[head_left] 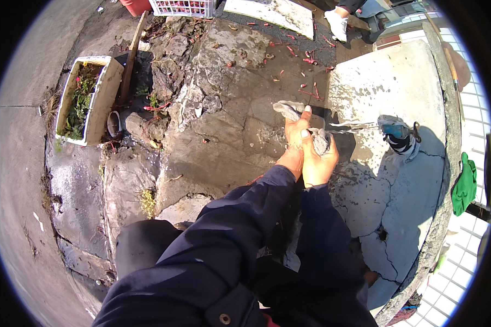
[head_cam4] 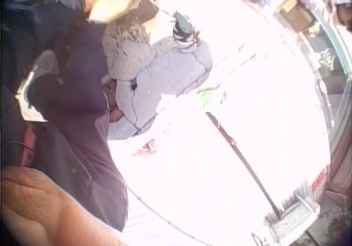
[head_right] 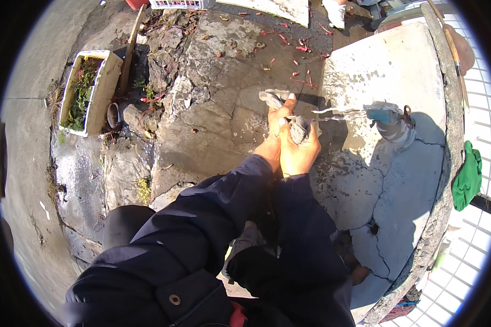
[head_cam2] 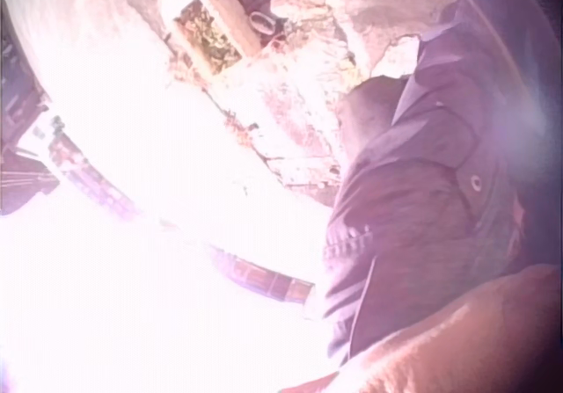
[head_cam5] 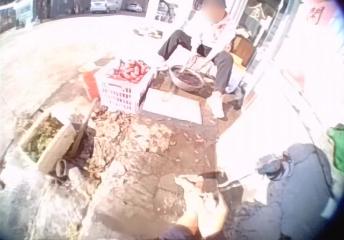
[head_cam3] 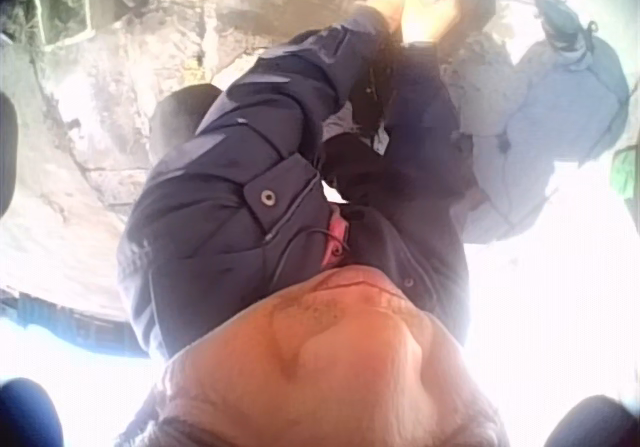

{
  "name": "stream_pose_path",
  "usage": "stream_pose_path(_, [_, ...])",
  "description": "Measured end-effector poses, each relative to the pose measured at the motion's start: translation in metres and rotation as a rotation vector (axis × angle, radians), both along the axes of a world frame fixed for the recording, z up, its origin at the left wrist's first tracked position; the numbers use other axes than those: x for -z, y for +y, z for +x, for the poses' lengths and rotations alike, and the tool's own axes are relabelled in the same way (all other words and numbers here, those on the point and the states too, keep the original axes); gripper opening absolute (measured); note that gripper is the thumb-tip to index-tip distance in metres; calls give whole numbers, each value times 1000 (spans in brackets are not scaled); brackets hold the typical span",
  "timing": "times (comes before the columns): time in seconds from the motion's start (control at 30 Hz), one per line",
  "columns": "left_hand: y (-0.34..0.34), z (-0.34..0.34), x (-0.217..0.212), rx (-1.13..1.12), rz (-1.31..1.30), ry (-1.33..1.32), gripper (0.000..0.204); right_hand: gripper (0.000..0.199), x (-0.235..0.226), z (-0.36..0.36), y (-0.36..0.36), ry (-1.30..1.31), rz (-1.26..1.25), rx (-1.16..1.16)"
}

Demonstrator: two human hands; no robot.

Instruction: The person repeatedly scrubs and rinses a gray cloth and a green cloth under a small outdoor tap. They alternate between the two cloths, wringing and rubbing them by hand while water runs over them.

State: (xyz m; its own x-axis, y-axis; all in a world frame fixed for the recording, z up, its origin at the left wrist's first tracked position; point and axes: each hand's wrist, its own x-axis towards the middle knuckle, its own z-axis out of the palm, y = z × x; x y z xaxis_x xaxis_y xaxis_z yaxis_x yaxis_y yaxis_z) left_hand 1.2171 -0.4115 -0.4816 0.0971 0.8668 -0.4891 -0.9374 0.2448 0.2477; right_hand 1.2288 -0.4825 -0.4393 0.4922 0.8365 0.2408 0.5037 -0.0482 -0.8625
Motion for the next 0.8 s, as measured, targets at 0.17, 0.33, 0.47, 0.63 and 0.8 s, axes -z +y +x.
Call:
stream_pose_path(0.17, [-6, 3, -31, 495, -319, -213, 82, 17, -39, 44, 56, -121, -92, 278])
stream_pose_path(0.33, [10, -1, -32, 411, -177, -56, 66, 18, -58, -2, 26, -241, -189, -3])
stream_pose_path(0.47, [2, 3, -27, 533, -357, 107, 46, 19, -57, 2, 43, -26, -74, 285])
stream_pose_path(0.63, [-8, -4, -32, 496, -238, 154, 56, 17, -36, 20, 32, 26, -43, 161])
stream_pose_path(0.8, [-11, -12, -38, 630, -288, 253, 52, 13, -5, 52, 28, -82, 46, 215])
